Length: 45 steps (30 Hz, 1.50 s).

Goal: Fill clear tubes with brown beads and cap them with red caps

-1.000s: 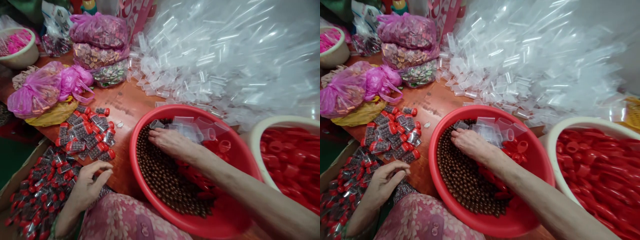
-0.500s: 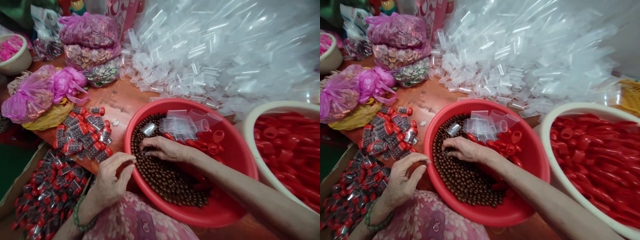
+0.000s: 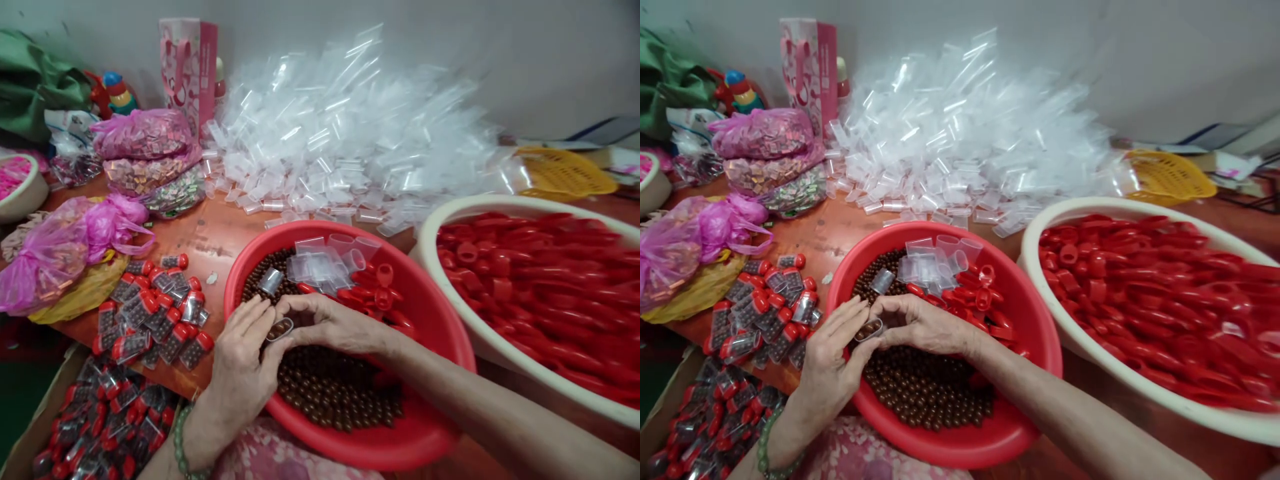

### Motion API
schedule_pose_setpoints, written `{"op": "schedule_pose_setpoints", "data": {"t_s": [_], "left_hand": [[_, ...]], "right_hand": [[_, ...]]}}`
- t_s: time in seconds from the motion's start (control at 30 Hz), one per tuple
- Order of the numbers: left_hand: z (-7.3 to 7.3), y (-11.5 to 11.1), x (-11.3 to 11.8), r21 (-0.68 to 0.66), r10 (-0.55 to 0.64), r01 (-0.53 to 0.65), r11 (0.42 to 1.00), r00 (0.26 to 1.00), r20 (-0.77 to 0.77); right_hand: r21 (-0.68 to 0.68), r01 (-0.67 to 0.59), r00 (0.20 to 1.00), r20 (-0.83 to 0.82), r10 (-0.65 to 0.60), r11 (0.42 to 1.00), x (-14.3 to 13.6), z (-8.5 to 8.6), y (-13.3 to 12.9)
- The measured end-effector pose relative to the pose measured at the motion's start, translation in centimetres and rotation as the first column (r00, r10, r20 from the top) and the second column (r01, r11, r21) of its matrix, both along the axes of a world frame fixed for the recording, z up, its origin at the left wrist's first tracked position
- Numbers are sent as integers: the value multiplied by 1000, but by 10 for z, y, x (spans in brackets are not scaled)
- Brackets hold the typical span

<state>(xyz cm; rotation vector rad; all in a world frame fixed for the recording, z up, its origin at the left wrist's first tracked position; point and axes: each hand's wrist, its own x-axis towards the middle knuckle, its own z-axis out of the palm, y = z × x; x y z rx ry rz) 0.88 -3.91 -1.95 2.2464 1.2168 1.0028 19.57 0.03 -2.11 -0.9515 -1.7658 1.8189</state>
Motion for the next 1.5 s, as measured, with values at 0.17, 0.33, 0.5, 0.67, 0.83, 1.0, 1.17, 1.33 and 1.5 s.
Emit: {"op": "schedule_pose_setpoints", "data": {"t_s": [0.17, 0.33, 0.5, 0.67, 0.83, 1.0, 1.17, 1.33, 1.5], "left_hand": [[8, 4, 3, -111, -77, 81, 991, 996, 35], [19, 9, 5, -368, -113, 136, 920, 990, 83], [22, 9, 5, -487, -131, 184, 854, 981, 142], [21, 10, 5, -559, -130, 227, 797, 969, 208], [21, 11, 8, -606, -126, 263, 751, 957, 260], [18, 10, 6, -631, -126, 288, 721, 949, 289], [17, 9, 4, -627, -164, 321, 710, 941, 296], [16, 13, 3, -623, -160, 324, 712, 939, 305], [25, 13, -2, -673, -88, 462, 577, 855, 511]], "right_hand": [[169, 105, 985, 118, -126, 980, 7, 9, -14], [293, 142, 956, 207, -208, 945, 19, 22, -22], [384, 176, 943, 199, -267, 906, 26, 33, -27], [479, 167, 962, 113, -250, 862, 24, 40, -30], [525, 77, 979, 120, -163, 847, 21, 46, -28], [501, 18, 972, 195, -133, 865, 19, 47, -25], [502, 24, 967, 207, -147, 865, 16, 44, -27], [460, 170, 946, 170, -275, 871, 17, 38, -38], [421, 231, 896, 260, -361, 877, 41, 29, -54]]}}
